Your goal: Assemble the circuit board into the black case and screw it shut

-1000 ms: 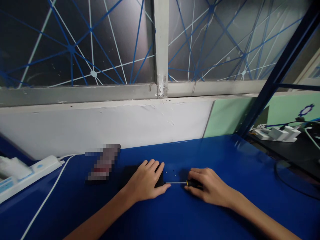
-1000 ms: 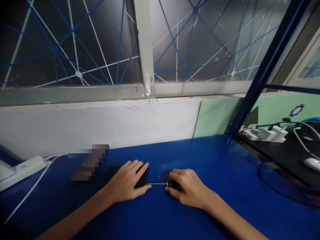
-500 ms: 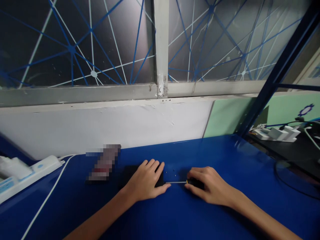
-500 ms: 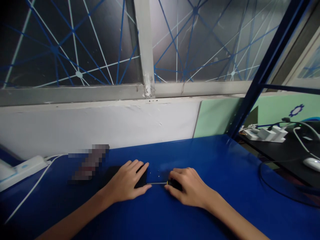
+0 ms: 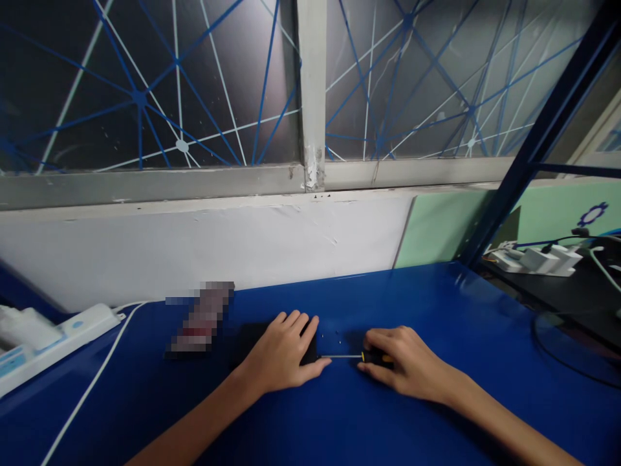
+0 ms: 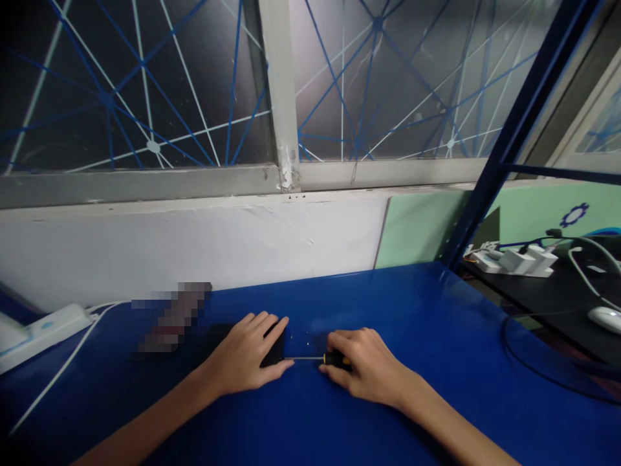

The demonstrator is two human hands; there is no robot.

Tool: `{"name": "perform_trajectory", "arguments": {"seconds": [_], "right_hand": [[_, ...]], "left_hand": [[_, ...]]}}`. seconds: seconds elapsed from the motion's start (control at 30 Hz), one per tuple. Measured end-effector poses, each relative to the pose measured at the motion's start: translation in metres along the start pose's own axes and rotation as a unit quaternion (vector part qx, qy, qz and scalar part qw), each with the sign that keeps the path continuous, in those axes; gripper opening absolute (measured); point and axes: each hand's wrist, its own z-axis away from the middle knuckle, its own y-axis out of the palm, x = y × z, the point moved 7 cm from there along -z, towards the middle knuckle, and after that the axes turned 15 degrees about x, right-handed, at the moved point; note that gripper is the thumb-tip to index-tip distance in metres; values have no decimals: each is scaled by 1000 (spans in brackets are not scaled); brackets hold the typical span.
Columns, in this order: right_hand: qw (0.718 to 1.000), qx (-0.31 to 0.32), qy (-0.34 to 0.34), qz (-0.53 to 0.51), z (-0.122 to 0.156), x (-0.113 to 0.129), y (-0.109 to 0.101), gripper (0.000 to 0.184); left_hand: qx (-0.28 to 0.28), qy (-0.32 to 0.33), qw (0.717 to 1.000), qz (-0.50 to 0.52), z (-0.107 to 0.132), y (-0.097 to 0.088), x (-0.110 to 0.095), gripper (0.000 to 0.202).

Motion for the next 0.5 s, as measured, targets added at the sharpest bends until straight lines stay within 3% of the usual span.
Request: {"name": "perform_trajectory", "arguments": {"seconds": [0.5], "right_hand": [[1000,-13,-10,-4,2,4,-6,22]], "left_hand": [[19,1,1000,0,-2,3,0,64]]}}
